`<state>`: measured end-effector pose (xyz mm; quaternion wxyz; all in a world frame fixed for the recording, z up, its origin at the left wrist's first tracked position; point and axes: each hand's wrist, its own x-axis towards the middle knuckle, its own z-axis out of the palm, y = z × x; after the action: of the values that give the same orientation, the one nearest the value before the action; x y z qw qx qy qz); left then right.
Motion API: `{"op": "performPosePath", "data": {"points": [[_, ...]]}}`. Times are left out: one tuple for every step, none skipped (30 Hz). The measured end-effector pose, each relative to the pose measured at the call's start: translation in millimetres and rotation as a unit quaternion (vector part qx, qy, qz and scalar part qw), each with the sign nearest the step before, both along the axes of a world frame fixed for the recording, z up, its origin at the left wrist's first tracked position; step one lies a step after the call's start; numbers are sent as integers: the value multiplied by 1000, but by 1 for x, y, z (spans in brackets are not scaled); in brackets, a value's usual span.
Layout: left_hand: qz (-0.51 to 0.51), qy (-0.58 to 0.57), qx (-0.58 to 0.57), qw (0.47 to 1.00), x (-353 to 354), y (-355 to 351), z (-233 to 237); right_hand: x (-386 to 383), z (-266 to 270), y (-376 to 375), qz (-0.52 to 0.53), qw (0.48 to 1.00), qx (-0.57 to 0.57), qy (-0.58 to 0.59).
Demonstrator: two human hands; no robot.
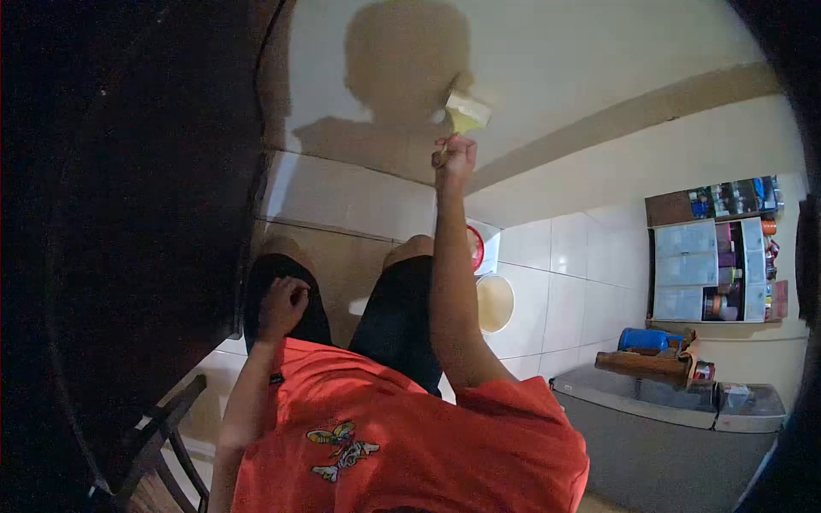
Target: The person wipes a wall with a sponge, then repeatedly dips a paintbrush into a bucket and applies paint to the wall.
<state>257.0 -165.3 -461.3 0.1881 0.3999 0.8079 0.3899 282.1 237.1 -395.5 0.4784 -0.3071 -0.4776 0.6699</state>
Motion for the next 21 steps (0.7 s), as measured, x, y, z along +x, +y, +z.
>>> {"op": "performPosePath", "data": {"points": [[8, 4, 12, 1000, 1, 1, 1, 1, -20, -5, 7, 1000, -8, 9], [16, 8, 25, 1000, 1, 1, 0, 1, -33, -11, 14, 1000, -14, 18], [17, 11, 24, 1000, -1, 1, -4, 0, -44, -15, 15, 1000, -16, 21], [9, 15, 10, 1000, -2, 0, -8, 0, -53, -21, -1, 1000, -29, 12], [1, 19, -4, 1000, -3, 0, -9, -2, -67, -21, -17, 999, -42, 3], [2, 20, -6, 1000, -3, -2, -8, -4, -82, -22, -29, 999, -24, 2], [8, 3, -7, 1000, -3, -1, -4, -3, -97, -18, -29, 999, -26, 4], [13, -13, -8, 1000, -4, -1, -1, 0, -109, -16, -20, 998, -62, -14], [12, -10, -8, 1000, -5, -1, -4, 1, -120, -14, -11, 995, -97, -31], [5, 7, -3, 1000, -6, -1, -6, 1, -124, -17, -11, 995, -97, -28], [-2, 24, 1, 1000, -7, -2, -7, 1, -131, -22, -19, 994, -104, -36], [-4, 25, 0, 1000, -7, -4, -9, 3, -137, -29, -29, 992, -111, -45], [1, 15, -3, 1000, -7, -3, -7, 5, -142, -33, -32, 992, -112, -43], [6, 6, -4, 1000, -7, -3, -5, 5, -147, -37, -45, 985, -146, -87], [3, 10, -4, 1000, -7, -3, -6, 7, -153, -42, -58, 974, -179, -129], [-2, 7, -3, 1000, -7, -4, -9, 12, -170, -44, -60, 966, -197, -153], [-7, 6, -1, 1000, -9, -4, -10, 15, -188, -45, -61, 959, -215, -175], [-10, 14, 0, 1000, -9, -4, -8, 17, -195, -46, -63, 960, -215, -166], [-2, 10, -6, 1000, -9, -3, -5, 17, -198, -44, -64, 942, -286, -165], [4, 3, -13, 1000, -8, -4, -3, 19, -205, -40, -65, 917, -357, -164], [0, 11, -14, 1000, -7, -5, -6, 17, -211, -32, -66, 918, -358, -155]]}}
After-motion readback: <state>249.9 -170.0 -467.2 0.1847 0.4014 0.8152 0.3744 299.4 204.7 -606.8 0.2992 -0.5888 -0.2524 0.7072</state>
